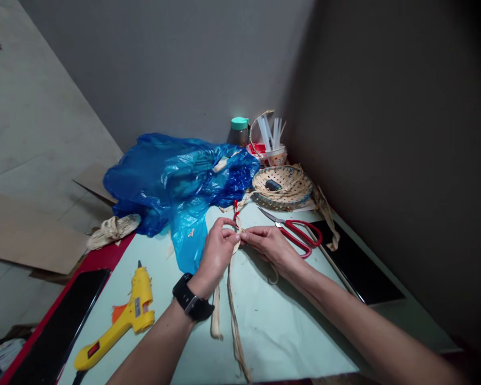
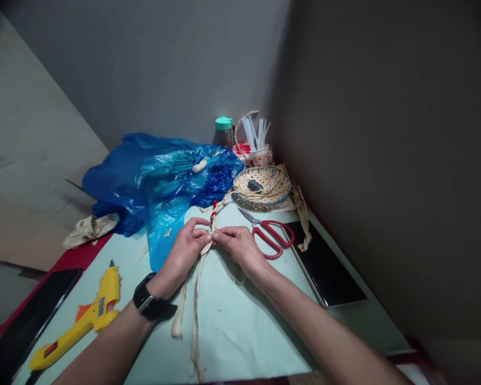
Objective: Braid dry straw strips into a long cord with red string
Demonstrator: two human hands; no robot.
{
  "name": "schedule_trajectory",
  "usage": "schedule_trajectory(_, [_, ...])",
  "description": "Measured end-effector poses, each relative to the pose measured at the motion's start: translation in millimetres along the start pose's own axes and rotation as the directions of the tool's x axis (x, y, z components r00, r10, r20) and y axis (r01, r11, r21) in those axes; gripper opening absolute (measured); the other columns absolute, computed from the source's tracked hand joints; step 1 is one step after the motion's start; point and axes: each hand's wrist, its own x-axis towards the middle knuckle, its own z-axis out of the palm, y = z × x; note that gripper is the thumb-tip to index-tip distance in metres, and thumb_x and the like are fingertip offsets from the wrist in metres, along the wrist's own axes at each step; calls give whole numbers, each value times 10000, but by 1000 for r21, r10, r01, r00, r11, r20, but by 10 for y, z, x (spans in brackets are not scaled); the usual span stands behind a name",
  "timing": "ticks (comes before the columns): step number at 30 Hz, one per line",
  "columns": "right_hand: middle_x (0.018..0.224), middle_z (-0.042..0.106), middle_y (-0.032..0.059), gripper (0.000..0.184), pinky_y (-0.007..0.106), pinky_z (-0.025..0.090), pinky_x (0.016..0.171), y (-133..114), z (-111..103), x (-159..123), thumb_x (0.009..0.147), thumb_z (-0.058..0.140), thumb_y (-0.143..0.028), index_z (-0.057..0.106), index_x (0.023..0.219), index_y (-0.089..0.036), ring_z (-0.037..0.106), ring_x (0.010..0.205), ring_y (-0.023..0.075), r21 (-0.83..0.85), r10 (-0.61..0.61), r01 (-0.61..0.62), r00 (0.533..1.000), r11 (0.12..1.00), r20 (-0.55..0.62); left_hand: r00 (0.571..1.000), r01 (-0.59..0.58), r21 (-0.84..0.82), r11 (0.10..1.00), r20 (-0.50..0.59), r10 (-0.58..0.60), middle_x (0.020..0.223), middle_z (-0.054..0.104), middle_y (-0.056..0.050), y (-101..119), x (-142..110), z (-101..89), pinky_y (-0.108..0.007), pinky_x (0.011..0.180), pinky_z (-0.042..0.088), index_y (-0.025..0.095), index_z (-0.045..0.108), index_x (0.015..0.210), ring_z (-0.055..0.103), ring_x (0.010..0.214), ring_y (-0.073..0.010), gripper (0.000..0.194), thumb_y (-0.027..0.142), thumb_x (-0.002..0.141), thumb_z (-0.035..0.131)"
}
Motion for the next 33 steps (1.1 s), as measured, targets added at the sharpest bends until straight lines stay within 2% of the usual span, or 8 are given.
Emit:
schedule_trajectory(5, [474,378,-58,308,225,148,420,11,-4,48,734,604,-412,657,700,-110,254,436,60,-58,-27,23,998,998,-65,991,-134,288,948,26,132,718,641,9,53,-40,-20,-245,657,399,204,506,992,591,702,-147,218,136,786,495])
schedule_trajectory(12, [515,466,-28,265,215,223,447,75,19,56,743,545,-373,597,624,-141,344,476,86,-264,-133,91,981,960,-145,983,-172,604,778,60,171,760,681,-37,175,-106,7,-271,685,385,178,533,1068,618,752,-181,261,121,827,452])
schedule_trajectory(18, [554,575,-9,201,205,287,477,31,-17,-8,783,501,-273,596,649,-158,439,489,96,-376,-228,159,963,913,-146,981,-184,799,573,115,154,734,688,-45,364,-217,-35,-276,599,343,197,617,789,616,681,-188,185,226,873,455])
schedule_trajectory(23, [579,591,7,235,213,318,511,64,-66,14,800,503,-278,621,645,-147,495,546,116,-272,-197,171,978,947,-69,967,-223,879,422,143,213,803,684,-56,336,-445,137,-288,607,369,183,618,887,628,716,-198,211,190,900,408])
schedule_trajectory(26, [574,564,4,255,212,294,485,31,-75,3,798,528,-308,638,655,-128,446,524,102,-127,-117,114,993,985,-17,935,-317,901,296,243,260,857,668,-75,219,-535,257,-296,660,413,149,603,978,624,783,-206,247,95,882,382])
schedule_trajectory(29, [675,624,37,252,211,351,534,-35,-77,-28,803,544,-316,676,737,-111,499,591,113,37,-46,44,996,998,77,924,-328,926,185,274,268,901,655,-113,125,-567,326,-311,681,431,112,589,1059,615,822,-230,317,20,837,383])
schedule_trajectory(31, [701,640,43,230,214,375,568,-73,-81,-41,785,580,-315,681,737,-113,524,619,119,71,-21,13,994,997,107,925,-326,933,153,281,257,894,648,-139,108,-568,339,-324,673,430,89,589,1086,611,819,-247,354,-1,817,377])
schedule_trajectory(33, [684,637,36,214,217,378,578,-92,-90,-41,755,619,-318,678,717,-115,526,611,118,69,-15,8,995,998,100,924,-348,914,208,296,244,880,650,-148,134,-546,312,-339,657,422,88,606,1072,608,799,-259,309,61,843,400])
